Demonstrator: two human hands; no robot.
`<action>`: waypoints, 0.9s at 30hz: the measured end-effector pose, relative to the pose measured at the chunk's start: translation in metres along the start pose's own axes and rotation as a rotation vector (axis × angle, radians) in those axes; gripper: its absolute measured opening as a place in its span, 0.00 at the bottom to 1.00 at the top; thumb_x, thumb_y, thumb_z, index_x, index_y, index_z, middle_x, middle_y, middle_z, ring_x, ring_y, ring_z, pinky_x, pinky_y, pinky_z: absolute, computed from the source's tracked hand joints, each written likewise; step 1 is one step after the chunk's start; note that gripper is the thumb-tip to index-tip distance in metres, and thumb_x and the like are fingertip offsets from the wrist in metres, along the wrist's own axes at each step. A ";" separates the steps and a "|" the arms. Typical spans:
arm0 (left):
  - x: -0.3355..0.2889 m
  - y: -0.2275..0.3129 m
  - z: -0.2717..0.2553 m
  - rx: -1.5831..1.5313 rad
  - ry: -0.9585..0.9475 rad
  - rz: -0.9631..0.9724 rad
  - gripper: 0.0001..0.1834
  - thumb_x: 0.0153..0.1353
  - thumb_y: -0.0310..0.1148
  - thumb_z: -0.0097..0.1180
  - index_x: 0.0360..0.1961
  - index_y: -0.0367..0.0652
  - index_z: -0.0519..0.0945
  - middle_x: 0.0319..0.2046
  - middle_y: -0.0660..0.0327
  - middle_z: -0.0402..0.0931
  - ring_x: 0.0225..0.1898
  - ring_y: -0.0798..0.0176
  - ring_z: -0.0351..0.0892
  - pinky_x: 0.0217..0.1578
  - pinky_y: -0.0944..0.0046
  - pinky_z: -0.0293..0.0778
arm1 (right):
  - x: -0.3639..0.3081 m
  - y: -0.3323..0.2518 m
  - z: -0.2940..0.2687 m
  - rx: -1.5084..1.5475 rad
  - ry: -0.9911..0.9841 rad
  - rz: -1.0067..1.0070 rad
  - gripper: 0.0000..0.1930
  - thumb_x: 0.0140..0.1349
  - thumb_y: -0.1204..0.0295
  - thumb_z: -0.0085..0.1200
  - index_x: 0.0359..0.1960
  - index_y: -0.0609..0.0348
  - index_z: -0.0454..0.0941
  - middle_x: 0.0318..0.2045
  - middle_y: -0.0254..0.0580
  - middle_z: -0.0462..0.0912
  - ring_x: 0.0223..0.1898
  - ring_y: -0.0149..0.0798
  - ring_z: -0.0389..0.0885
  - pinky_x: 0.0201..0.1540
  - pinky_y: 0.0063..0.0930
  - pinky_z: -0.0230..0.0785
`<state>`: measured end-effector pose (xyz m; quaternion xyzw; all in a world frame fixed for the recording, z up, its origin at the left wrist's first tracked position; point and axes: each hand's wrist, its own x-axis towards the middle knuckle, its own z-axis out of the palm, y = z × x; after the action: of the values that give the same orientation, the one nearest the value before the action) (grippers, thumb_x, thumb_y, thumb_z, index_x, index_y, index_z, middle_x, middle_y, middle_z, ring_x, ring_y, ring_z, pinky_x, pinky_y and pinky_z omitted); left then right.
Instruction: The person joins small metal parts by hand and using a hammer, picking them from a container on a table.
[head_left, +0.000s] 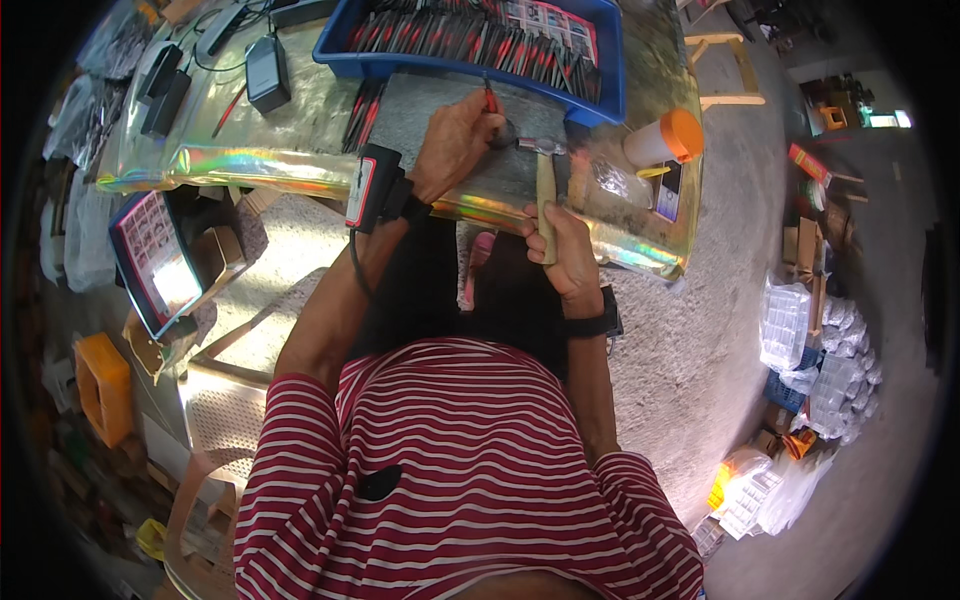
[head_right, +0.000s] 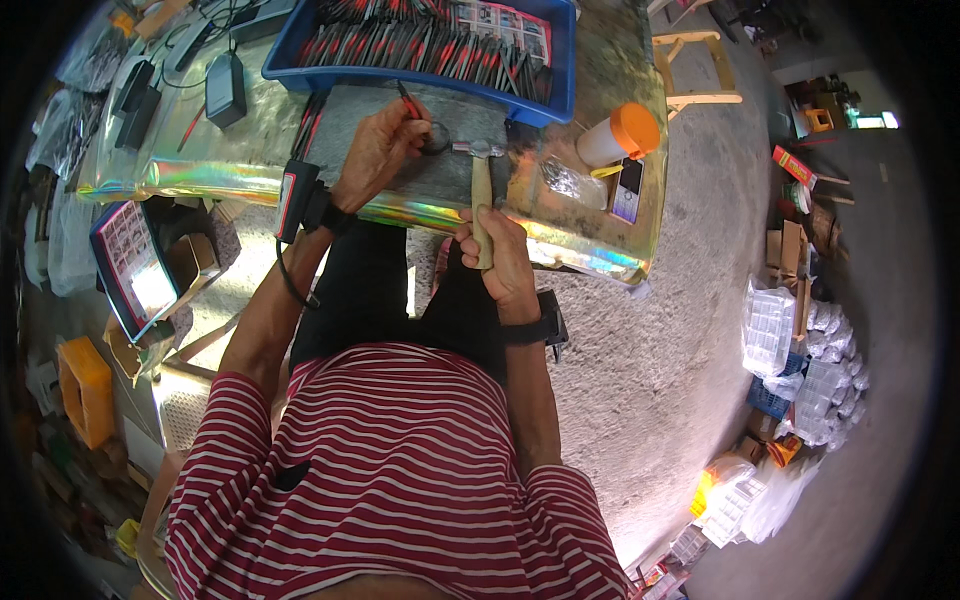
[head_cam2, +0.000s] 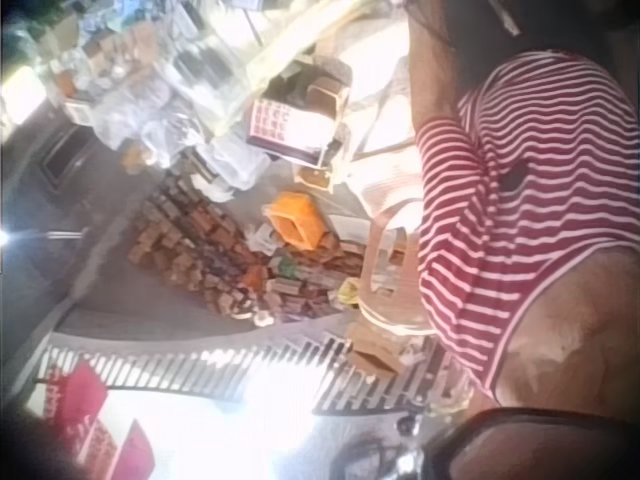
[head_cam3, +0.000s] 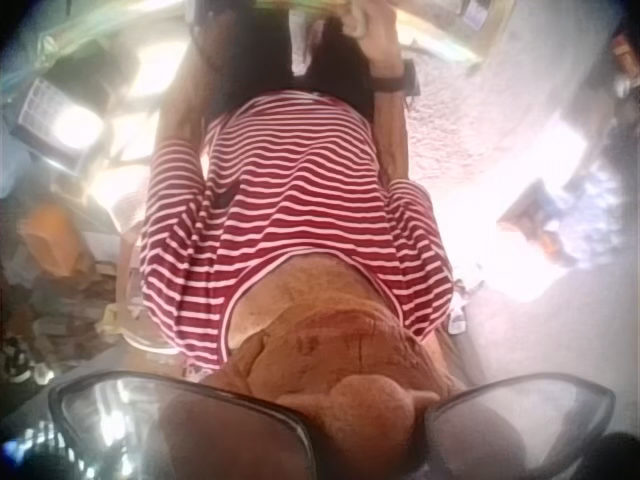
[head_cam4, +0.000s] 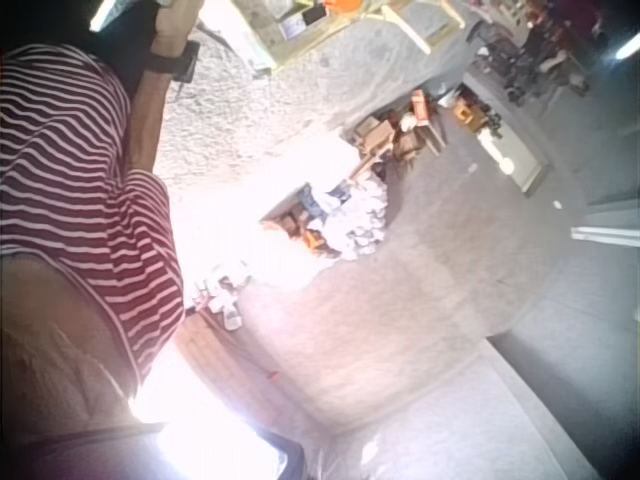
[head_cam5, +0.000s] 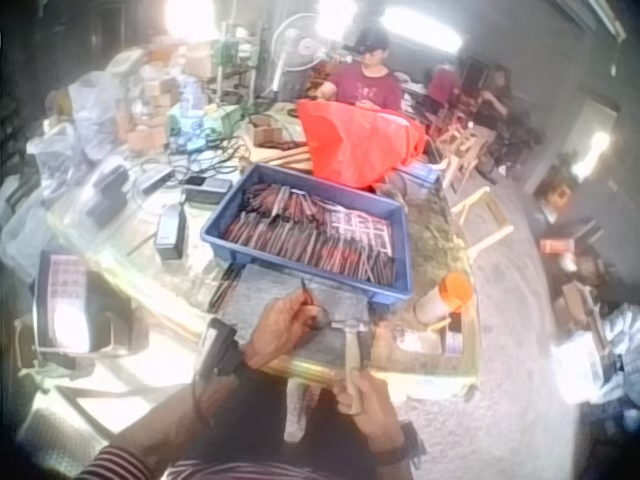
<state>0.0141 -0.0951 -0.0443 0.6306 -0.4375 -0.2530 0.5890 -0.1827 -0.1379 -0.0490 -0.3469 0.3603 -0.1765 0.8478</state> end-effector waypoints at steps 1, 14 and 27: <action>0.000 -0.001 0.000 -0.005 0.003 0.005 0.03 0.56 0.27 0.46 0.31 0.42 0.71 0.22 0.68 0.69 0.24 0.76 0.66 0.24 0.76 0.66 | 0.000 -0.001 0.000 -0.019 0.013 -0.003 0.14 0.57 0.67 0.43 0.34 0.69 0.68 0.20 0.42 0.70 0.16 0.25 0.64 0.15 0.15 0.56; 0.001 -0.001 0.005 -0.060 0.075 0.084 0.02 0.51 0.25 0.48 0.27 0.39 0.69 0.14 0.60 0.66 0.16 0.68 0.65 0.19 0.68 0.63 | -0.006 -0.008 0.015 -0.213 0.167 -0.067 0.14 0.56 0.65 0.45 0.30 0.67 0.70 0.16 0.37 0.68 0.12 0.22 0.59 0.11 0.12 0.49; -0.001 0.001 0.002 -0.039 0.050 0.073 0.03 0.54 0.27 0.47 0.27 0.40 0.68 0.14 0.60 0.67 0.17 0.65 0.68 0.19 0.66 0.64 | -0.022 -0.030 0.024 -0.413 0.188 -0.226 0.13 0.55 0.65 0.46 0.28 0.65 0.71 0.15 0.34 0.67 0.11 0.20 0.59 0.10 0.10 0.48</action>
<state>0.0117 -0.0949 -0.0436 0.6088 -0.4405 -0.2238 0.6207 -0.1815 -0.1358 -0.0043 -0.5329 0.4250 -0.2241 0.6965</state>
